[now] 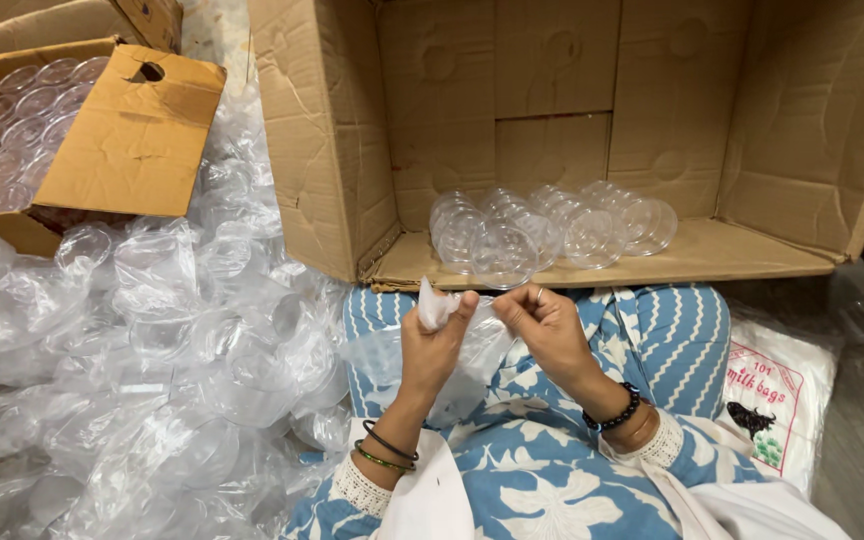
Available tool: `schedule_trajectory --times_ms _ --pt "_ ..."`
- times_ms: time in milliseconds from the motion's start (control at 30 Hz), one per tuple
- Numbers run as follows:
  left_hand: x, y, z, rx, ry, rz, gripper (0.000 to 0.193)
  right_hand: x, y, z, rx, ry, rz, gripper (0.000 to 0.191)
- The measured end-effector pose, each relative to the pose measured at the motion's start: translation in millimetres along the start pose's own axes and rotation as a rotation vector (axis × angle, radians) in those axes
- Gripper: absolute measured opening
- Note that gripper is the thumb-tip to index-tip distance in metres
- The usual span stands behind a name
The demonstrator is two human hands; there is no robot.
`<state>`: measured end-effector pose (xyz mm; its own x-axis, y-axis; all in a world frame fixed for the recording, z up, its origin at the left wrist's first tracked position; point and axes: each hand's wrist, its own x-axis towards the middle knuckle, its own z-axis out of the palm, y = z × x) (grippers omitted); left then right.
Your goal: The person sits on the floor and packs clear plastic cups into thin plastic bags, one cup per bag, then places each bagged cup into a large cardboard box. They repeatedly open a bag, insert a cup, and set the filled bag with the stacked cups in the box.
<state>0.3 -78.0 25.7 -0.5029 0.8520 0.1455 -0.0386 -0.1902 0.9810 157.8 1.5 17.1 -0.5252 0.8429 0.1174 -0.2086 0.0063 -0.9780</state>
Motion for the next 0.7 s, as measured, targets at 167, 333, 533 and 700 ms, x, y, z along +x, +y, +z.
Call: schedule_trajectory --times_ms 167,333,533,700 --pt "1 3 -1 -0.120 -0.032 -0.126 0.021 2 3 -7 0.047 -0.008 -0.023 0.013" --pt "-4 5 2 0.089 -0.034 0.046 0.023 -1 -3 -7 -0.050 0.031 -0.018 0.021" --pt "-7 2 8 -0.239 -0.116 -0.098 0.017 -6 2 -3 -0.015 0.016 -0.045 0.027" --pt "-5 -3 10 -0.231 -0.043 -0.157 0.017 -7 2 -4 0.097 -0.040 -0.046 0.022"
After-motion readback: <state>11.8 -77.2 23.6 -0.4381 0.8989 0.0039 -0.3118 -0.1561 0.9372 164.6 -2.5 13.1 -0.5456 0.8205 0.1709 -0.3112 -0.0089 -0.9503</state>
